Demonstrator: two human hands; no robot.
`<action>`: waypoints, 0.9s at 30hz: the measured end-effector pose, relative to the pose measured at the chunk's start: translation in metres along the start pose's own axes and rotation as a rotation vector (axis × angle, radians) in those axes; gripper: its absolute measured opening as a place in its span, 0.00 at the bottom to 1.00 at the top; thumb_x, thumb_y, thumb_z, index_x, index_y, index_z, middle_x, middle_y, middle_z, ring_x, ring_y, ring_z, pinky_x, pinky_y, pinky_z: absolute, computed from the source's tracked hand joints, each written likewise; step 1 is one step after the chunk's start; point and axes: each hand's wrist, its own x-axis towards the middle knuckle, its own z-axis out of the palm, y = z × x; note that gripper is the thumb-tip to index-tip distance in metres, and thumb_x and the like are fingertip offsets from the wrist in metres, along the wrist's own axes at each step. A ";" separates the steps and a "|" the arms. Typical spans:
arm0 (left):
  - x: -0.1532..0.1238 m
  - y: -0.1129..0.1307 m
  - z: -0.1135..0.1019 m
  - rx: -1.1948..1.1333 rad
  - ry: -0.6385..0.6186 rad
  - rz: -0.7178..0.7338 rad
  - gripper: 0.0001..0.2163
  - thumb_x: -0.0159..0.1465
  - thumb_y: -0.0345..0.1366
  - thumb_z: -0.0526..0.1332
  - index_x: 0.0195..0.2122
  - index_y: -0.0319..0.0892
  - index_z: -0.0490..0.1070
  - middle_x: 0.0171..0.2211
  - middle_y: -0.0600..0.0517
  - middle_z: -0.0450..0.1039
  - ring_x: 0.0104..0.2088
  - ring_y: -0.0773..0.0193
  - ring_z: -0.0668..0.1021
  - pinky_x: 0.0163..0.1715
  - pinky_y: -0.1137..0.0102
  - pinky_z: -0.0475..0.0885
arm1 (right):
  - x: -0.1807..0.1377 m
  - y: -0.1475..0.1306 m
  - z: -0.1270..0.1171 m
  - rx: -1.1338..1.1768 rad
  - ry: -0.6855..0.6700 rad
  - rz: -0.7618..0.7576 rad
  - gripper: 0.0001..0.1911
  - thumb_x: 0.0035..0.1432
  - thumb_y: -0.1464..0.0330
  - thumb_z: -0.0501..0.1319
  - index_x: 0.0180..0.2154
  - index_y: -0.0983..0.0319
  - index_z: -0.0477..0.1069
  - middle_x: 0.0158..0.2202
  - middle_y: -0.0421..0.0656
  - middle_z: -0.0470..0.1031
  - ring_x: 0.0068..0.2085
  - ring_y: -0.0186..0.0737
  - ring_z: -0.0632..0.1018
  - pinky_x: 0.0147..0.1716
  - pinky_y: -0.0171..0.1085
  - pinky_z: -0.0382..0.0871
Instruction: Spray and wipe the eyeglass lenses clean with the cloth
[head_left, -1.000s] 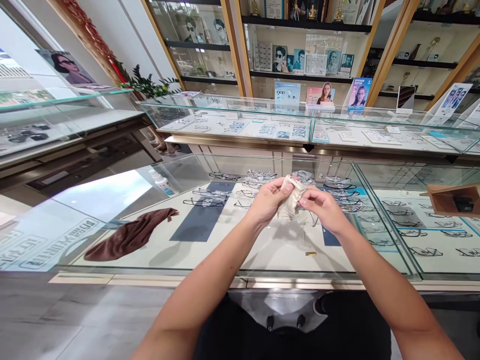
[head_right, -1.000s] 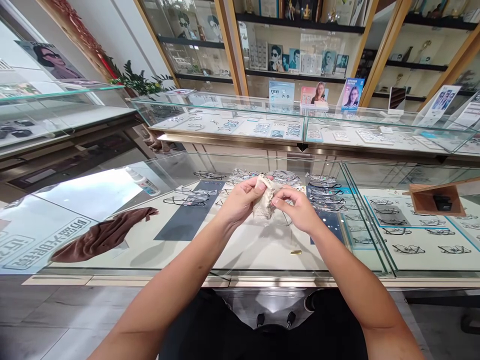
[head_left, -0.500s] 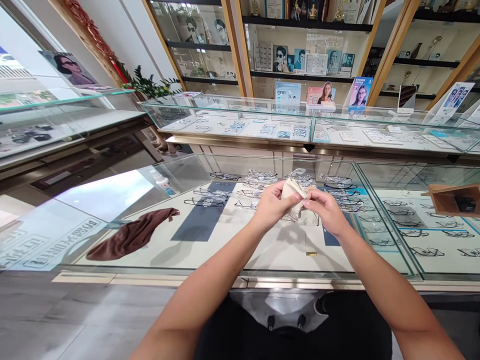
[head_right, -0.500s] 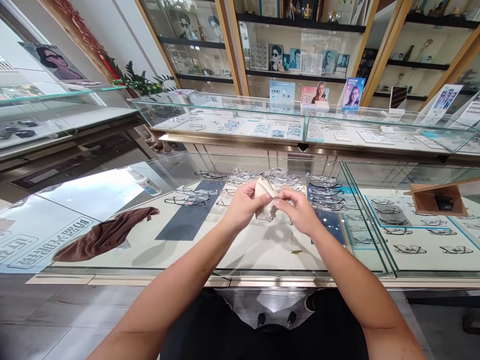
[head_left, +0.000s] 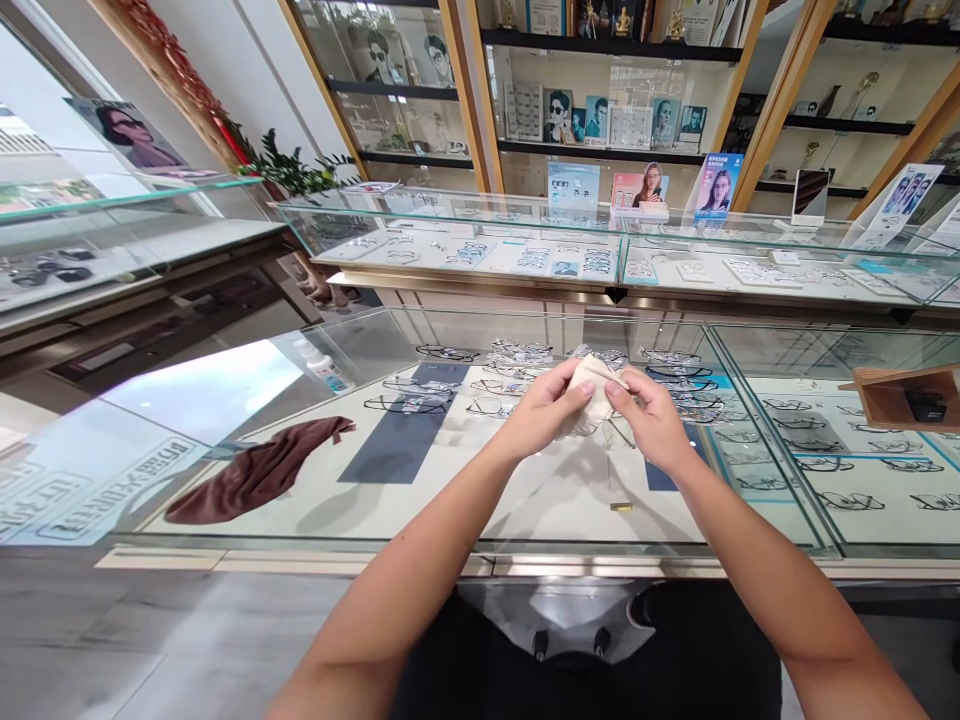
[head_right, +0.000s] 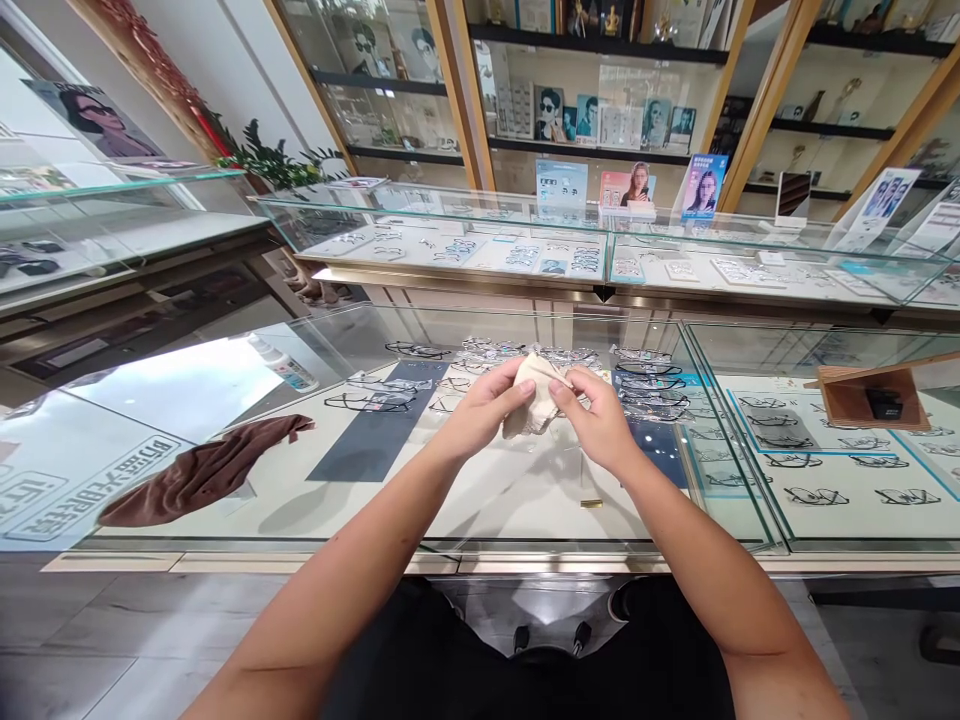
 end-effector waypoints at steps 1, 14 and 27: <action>0.000 0.000 0.000 -0.001 0.014 -0.001 0.22 0.61 0.58 0.69 0.41 0.42 0.76 0.26 0.54 0.68 0.23 0.67 0.68 0.26 0.70 0.65 | 0.000 0.000 0.000 -0.017 0.013 -0.017 0.31 0.65 0.41 0.60 0.22 0.57 0.59 0.27 0.38 0.59 0.32 0.40 0.64 0.38 0.41 0.61; 0.004 -0.006 0.000 0.031 0.116 0.111 0.22 0.57 0.55 0.74 0.34 0.39 0.78 0.25 0.55 0.68 0.25 0.70 0.68 0.25 0.73 0.64 | -0.003 0.003 0.001 0.004 0.025 -0.012 0.24 0.63 0.45 0.64 0.31 0.59 0.73 0.29 0.39 0.74 0.33 0.38 0.72 0.37 0.38 0.67; 0.006 -0.006 0.004 -0.069 0.299 0.045 0.25 0.56 0.58 0.74 0.38 0.39 0.78 0.29 0.52 0.77 0.26 0.68 0.73 0.27 0.73 0.69 | -0.007 0.002 0.003 -0.313 0.332 -0.320 0.05 0.65 0.64 0.64 0.35 0.57 0.74 0.38 0.43 0.74 0.42 0.44 0.75 0.46 0.45 0.69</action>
